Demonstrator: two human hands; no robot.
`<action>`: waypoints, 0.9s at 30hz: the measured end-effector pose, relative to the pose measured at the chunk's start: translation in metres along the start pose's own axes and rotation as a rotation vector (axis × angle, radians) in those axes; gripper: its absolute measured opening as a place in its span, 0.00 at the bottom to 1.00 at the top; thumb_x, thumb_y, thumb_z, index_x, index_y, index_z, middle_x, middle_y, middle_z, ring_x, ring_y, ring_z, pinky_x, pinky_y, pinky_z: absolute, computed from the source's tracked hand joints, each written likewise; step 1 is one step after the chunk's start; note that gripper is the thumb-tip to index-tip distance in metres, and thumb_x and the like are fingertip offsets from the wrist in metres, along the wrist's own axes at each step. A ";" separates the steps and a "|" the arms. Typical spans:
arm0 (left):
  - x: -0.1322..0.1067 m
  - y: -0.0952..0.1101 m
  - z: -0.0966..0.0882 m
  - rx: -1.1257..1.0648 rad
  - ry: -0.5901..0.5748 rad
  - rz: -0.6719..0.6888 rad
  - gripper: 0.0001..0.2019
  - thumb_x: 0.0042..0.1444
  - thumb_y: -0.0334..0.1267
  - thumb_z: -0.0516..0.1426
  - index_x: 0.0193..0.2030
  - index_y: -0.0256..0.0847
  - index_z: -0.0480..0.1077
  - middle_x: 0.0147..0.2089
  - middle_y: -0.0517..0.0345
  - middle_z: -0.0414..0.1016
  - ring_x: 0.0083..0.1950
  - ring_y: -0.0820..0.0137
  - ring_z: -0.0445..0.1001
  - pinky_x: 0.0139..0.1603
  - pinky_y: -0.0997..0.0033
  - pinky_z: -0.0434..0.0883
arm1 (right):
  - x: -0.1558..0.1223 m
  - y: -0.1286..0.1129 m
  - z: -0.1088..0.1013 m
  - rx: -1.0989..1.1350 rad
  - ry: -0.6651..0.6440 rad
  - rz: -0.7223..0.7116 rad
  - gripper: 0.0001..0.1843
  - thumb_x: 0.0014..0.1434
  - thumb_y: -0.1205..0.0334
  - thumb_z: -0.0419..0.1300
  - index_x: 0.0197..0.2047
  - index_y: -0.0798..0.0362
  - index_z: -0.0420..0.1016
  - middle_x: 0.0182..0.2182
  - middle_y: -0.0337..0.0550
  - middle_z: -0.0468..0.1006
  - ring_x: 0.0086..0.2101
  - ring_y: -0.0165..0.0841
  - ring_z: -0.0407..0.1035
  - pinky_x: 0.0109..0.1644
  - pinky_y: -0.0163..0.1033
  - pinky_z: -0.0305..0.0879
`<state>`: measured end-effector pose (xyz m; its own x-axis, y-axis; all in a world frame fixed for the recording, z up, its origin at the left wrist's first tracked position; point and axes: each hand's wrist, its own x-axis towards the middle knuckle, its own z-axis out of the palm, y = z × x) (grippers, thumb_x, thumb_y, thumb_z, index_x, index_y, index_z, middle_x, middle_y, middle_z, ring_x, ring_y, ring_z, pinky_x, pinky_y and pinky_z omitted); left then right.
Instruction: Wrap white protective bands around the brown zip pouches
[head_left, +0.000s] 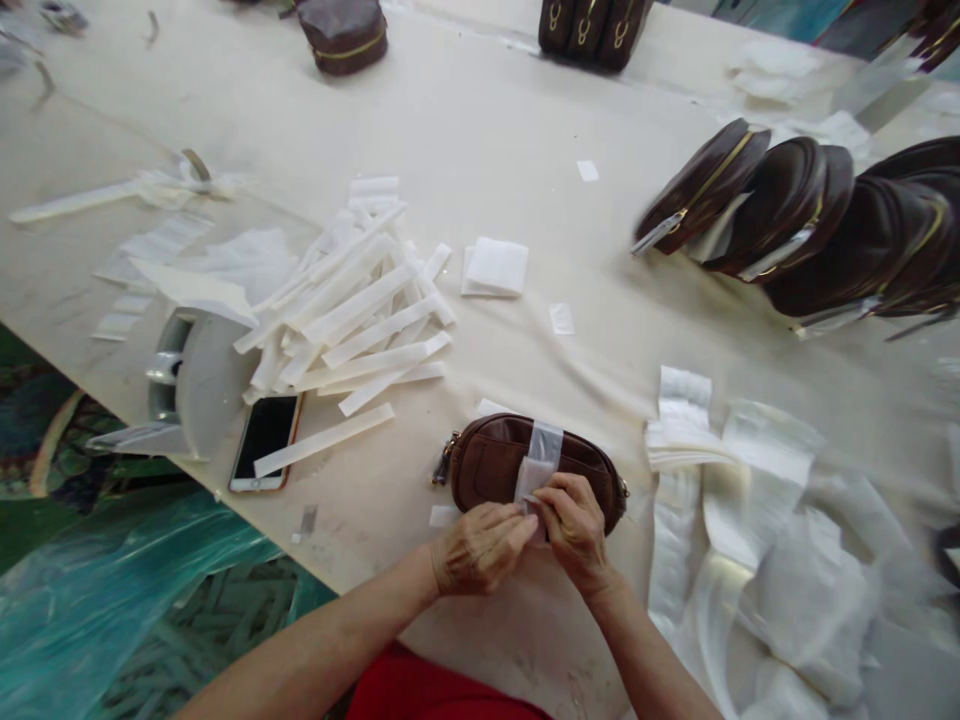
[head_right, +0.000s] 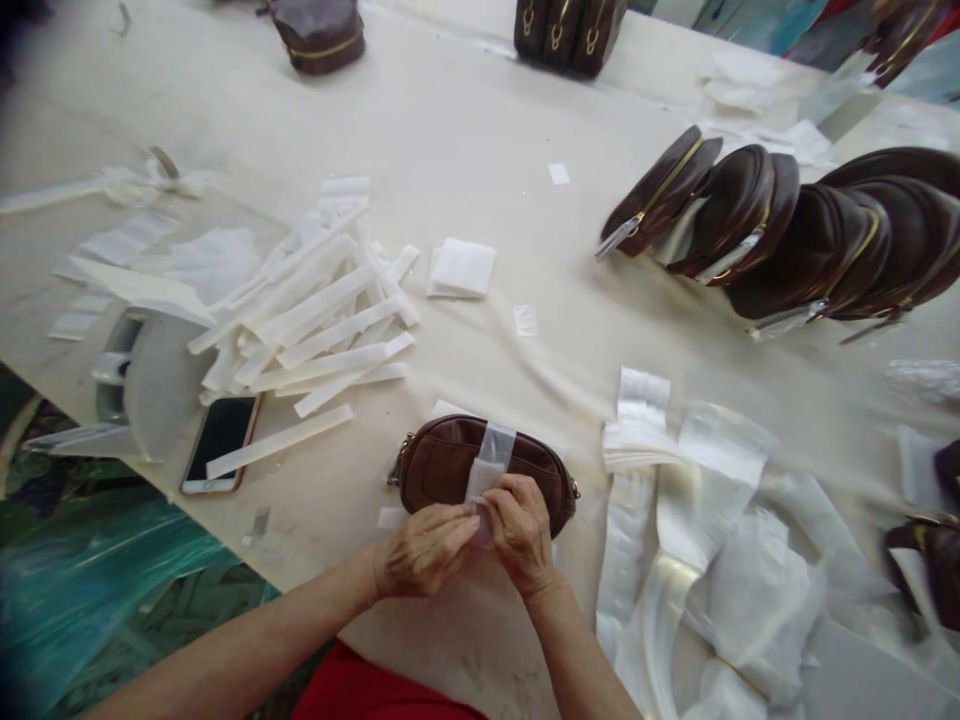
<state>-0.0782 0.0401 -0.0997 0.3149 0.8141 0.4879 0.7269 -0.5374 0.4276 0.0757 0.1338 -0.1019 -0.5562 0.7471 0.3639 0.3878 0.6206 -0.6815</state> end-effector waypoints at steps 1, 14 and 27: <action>0.000 0.001 -0.001 0.010 -0.020 0.009 0.17 0.58 0.28 0.48 0.54 0.25 0.61 0.41 0.44 0.73 0.49 0.63 0.72 0.48 0.64 0.73 | -0.001 0.001 0.001 0.010 0.005 0.004 0.07 0.58 0.71 0.56 0.32 0.54 0.74 0.30 0.44 0.70 0.34 0.33 0.66 0.36 0.38 0.68; 0.007 0.013 0.007 0.381 -0.086 0.025 0.14 0.62 0.26 0.45 0.46 0.28 0.70 0.47 0.44 0.74 0.54 0.64 0.69 0.55 0.62 0.67 | 0.000 0.002 0.001 0.080 0.028 0.126 0.07 0.58 0.65 0.58 0.29 0.52 0.71 0.30 0.42 0.70 0.32 0.31 0.67 0.36 0.35 0.67; 0.014 0.013 0.000 0.404 -0.071 0.079 0.12 0.60 0.26 0.46 0.44 0.29 0.70 0.44 0.47 0.74 0.56 0.61 0.68 0.55 0.60 0.64 | 0.004 -0.008 -0.007 0.123 0.083 0.260 0.19 0.60 0.49 0.53 0.25 0.51 0.71 0.29 0.43 0.72 0.32 0.34 0.69 0.36 0.38 0.68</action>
<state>-0.0644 0.0444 -0.0879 0.4100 0.7946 0.4478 0.8755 -0.4805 0.0511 0.0755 0.1333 -0.0900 -0.3861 0.8973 0.2140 0.4149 0.3761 -0.8285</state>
